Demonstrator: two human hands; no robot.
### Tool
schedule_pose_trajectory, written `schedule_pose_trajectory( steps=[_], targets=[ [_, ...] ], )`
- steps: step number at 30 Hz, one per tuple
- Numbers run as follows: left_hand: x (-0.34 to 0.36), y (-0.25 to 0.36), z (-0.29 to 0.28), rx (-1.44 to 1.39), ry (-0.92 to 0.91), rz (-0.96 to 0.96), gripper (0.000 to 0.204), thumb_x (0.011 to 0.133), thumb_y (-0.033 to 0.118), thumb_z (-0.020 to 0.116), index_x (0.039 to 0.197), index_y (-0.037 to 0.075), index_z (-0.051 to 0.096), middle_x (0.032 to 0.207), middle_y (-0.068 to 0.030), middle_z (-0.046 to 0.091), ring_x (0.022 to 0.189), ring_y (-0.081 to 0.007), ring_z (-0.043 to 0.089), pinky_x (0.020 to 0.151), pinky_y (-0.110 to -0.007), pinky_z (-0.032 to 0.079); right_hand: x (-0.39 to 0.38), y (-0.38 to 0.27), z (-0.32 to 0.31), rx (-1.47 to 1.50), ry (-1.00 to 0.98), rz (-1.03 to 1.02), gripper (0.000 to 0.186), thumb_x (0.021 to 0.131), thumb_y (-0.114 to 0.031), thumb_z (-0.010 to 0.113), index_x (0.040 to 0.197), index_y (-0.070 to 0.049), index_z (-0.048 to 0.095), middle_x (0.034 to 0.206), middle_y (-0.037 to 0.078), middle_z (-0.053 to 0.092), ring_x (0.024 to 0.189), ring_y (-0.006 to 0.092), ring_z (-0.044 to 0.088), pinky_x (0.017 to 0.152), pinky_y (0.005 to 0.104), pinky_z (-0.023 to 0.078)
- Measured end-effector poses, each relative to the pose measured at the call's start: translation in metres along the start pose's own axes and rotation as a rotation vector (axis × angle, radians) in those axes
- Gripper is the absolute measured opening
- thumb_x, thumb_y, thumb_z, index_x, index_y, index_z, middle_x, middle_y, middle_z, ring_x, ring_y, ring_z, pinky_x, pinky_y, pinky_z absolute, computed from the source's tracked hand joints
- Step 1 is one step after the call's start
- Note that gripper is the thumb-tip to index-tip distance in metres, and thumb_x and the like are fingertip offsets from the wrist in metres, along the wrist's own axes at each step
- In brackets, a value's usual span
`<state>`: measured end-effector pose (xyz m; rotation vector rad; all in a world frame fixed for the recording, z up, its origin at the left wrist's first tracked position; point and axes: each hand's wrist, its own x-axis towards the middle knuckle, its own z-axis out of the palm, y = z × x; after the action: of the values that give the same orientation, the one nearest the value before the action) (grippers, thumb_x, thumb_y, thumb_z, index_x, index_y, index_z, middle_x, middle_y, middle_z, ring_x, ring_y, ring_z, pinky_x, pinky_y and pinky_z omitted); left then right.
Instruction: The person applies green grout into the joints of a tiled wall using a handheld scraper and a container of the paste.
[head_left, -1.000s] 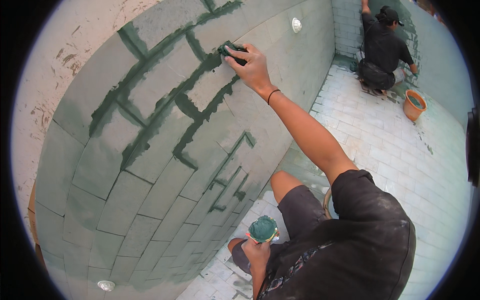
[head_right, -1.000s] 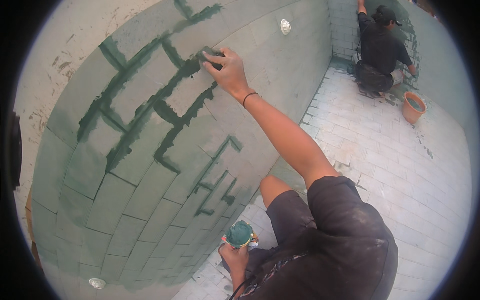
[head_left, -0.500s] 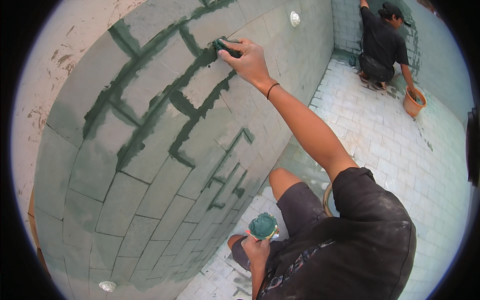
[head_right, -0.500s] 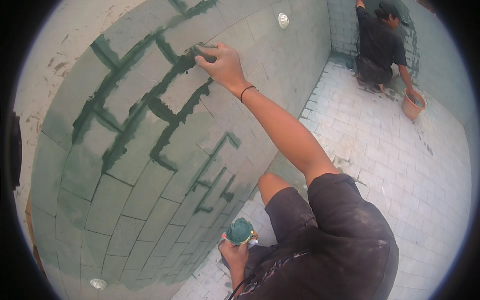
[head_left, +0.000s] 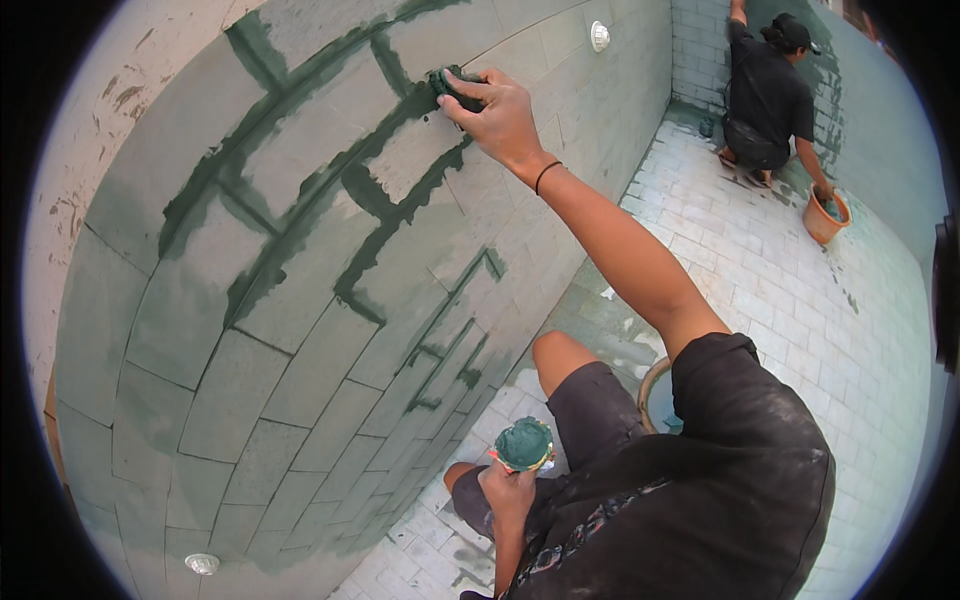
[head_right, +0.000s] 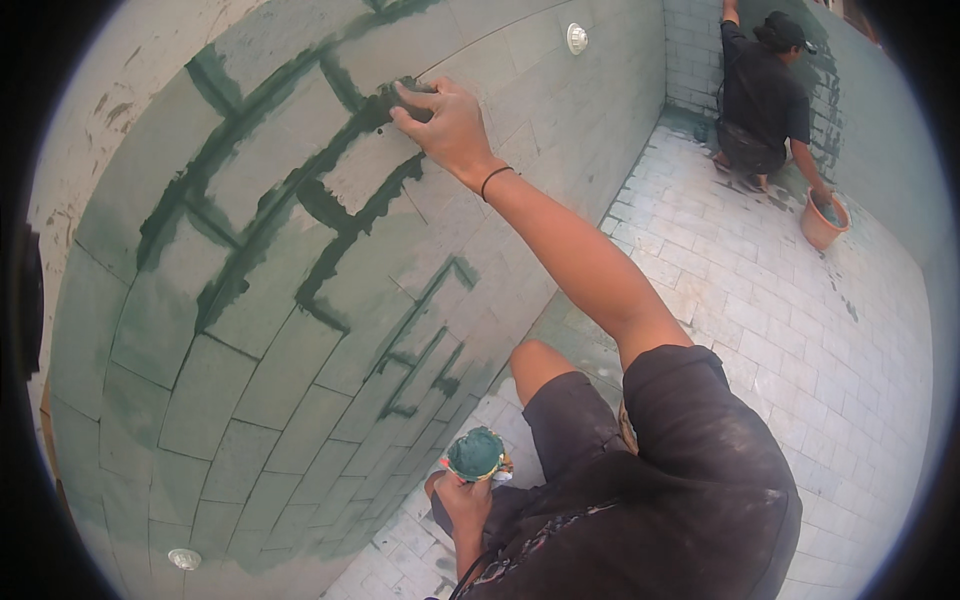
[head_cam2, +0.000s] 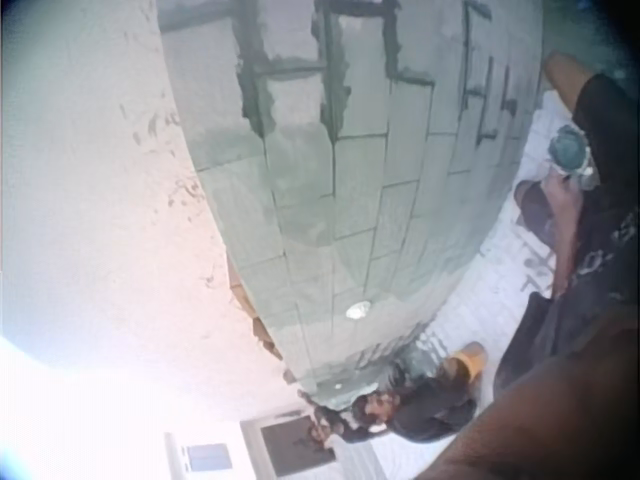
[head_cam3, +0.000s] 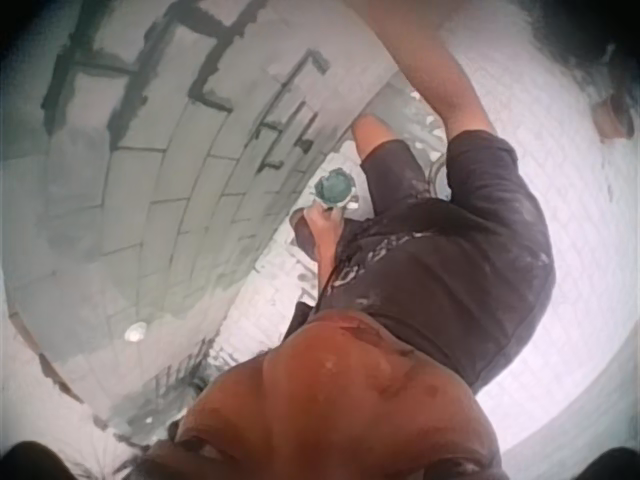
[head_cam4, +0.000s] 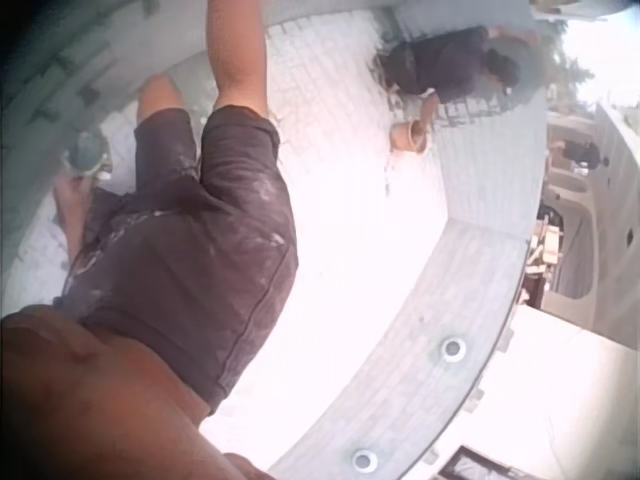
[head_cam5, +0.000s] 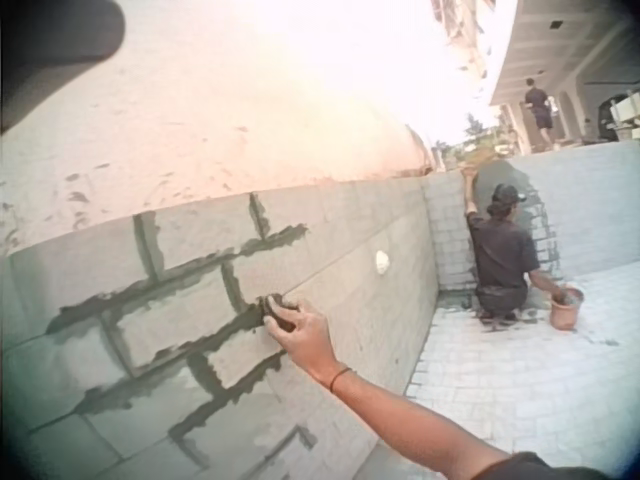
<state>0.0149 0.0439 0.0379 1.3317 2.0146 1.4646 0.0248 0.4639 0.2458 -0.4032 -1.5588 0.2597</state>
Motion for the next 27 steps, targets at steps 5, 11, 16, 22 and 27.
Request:
schedule_pose_trajectory(
  steps=[5,11,16,22,27],
  targets=[
    [-0.001,-0.010,-0.002,0.044,0.016,0.028,0.016,0.082,0.005,0.076,0.098,0.001,0.074,0.077,-0.0139,0.074,0.069,-0.0205,0.075,0.060,-0.029,0.053,-0.023,0.001,-0.005,-0.146,-0.139,0.042,0.032,0.086,-0.030,0.072,0.113,-0.015,0.078,0.100,0.016,0.064,0.093,0.0296,0.061,0.084,0.0388,0.050],
    [-0.002,-0.006,0.002,0.009,0.000,0.025,0.018,0.082,0.008,0.078,0.097,0.001,0.073,0.075,-0.0156,0.072,0.067,-0.0217,0.074,0.058,-0.030,0.052,-0.009,-0.010,0.004,-0.134,-0.004,-0.039,0.033,0.085,-0.029,0.074,0.114,-0.015,0.078,0.096,0.013,0.063,0.087,0.0271,0.061,0.079,0.0366,0.051],
    [-0.009,-0.013,0.000,0.063,0.006,0.020,0.020,0.081,0.011,0.079,0.097,0.000,0.071,0.074,-0.0165,0.071,0.066,-0.0237,0.074,0.058,-0.031,0.052,-0.010,-0.011,-0.002,-0.311,-0.167,-0.058,0.034,0.085,-0.030,0.073,0.115,-0.017,0.078,0.092,0.012,0.061,0.082,0.0260,0.061,0.075,0.0356,0.051],
    [-0.008,-0.008,-0.005,-0.009,0.050,-0.001,0.019,0.082,0.013,0.077,0.093,-0.001,0.071,0.073,-0.0169,0.070,0.067,-0.0261,0.073,0.059,-0.032,0.052,0.013,-0.008,-0.019,-0.019,-0.080,0.313,0.038,0.085,-0.037,0.072,0.112,-0.011,0.078,0.075,0.007,0.069,0.065,0.0148,0.064,0.063,0.0306,0.051],
    [-0.015,-0.021,-0.008,0.022,0.047,0.003,0.017,0.084,0.012,0.074,0.092,-0.002,0.072,0.074,-0.0147,0.072,0.070,-0.0186,0.073,0.062,-0.030,0.052,0.025,-0.019,0.001,0.109,-0.079,0.514,0.037,0.086,-0.035,0.071,0.081,0.001,0.077,0.061,0.000,0.062,0.057,0.0069,0.059,0.056,0.0258,0.046]
  ],
)
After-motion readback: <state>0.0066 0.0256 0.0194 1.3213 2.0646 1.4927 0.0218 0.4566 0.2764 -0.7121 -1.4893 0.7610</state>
